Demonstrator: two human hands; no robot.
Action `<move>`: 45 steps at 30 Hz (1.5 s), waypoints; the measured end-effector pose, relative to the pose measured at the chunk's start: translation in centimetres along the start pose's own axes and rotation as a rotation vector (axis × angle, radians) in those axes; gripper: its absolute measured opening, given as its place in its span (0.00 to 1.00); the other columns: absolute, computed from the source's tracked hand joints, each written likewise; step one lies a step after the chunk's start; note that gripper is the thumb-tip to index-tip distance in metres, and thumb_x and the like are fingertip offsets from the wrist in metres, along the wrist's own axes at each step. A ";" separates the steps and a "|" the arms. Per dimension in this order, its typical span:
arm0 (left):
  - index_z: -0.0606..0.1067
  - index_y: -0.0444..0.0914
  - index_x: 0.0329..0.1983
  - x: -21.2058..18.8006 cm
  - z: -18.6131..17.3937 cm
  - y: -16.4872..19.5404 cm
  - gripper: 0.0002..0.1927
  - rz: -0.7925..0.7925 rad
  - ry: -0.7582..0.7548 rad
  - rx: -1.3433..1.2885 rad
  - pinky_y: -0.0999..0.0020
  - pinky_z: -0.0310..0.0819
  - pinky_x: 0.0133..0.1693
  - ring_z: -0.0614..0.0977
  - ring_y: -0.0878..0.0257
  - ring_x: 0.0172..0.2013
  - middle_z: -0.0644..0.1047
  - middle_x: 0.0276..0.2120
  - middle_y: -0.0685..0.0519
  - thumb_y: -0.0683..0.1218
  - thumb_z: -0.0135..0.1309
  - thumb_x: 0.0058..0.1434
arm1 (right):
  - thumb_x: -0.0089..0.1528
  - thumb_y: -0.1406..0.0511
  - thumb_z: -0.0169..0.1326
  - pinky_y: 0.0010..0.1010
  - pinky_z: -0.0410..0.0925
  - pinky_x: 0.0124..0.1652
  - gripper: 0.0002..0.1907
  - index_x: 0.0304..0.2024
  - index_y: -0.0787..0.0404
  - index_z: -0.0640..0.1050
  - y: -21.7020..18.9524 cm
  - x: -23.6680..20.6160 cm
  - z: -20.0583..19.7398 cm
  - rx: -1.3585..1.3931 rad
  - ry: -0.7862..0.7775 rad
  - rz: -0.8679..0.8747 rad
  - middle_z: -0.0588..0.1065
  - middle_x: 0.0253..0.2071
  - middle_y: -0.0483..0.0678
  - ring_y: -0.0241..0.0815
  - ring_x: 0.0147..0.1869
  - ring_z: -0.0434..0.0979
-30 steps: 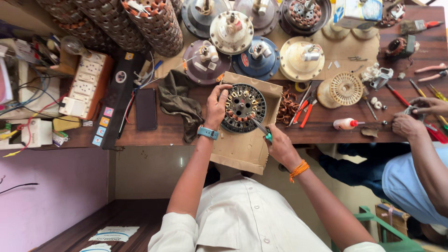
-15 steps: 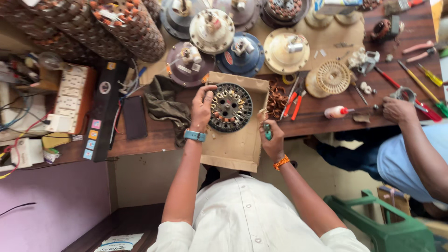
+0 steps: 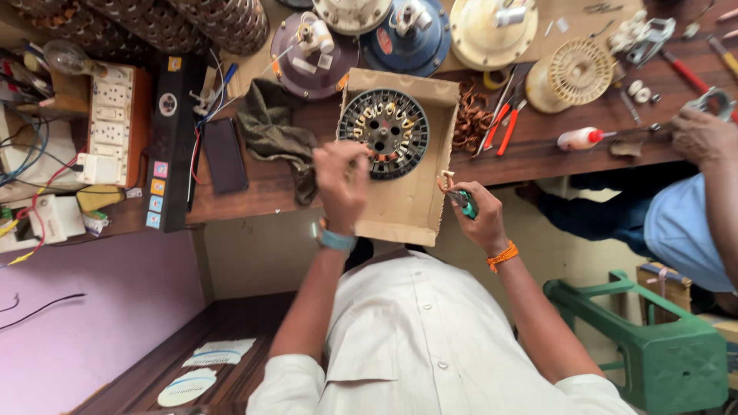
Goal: The person uses green-handled pliers to cut and pull copper wire ends out of an electric motor stator placed in a cardboard box on the workbench, working around the winding slot by slot and letting trimmed copper pieces fall into the box.
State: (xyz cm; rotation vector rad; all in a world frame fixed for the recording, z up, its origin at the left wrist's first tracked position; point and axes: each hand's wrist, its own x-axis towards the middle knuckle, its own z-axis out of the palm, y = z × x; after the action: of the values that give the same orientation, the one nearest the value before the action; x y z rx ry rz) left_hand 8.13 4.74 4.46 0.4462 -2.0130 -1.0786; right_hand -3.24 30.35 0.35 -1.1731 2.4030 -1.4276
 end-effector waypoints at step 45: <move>0.74 0.39 0.50 -6.2 -1.1 -9.1 0.08 -1.020 0.026 -0.925 0.75 0.73 0.36 0.77 0.70 0.34 0.78 0.39 0.55 0.45 0.48 0.73 | 0.72 0.60 0.44 0.33 0.66 0.29 0.17 0.60 0.59 0.73 11.4 -2.6 -2.1 0.132 0.109 0.751 0.70 0.26 0.48 0.36 0.27 0.70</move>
State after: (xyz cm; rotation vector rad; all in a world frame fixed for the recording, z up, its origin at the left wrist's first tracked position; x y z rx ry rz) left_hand 12.30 2.73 -5.56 0.9722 -0.9672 -2.3942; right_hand -8.76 36.51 -8.22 -0.1102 2.3615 -1.3574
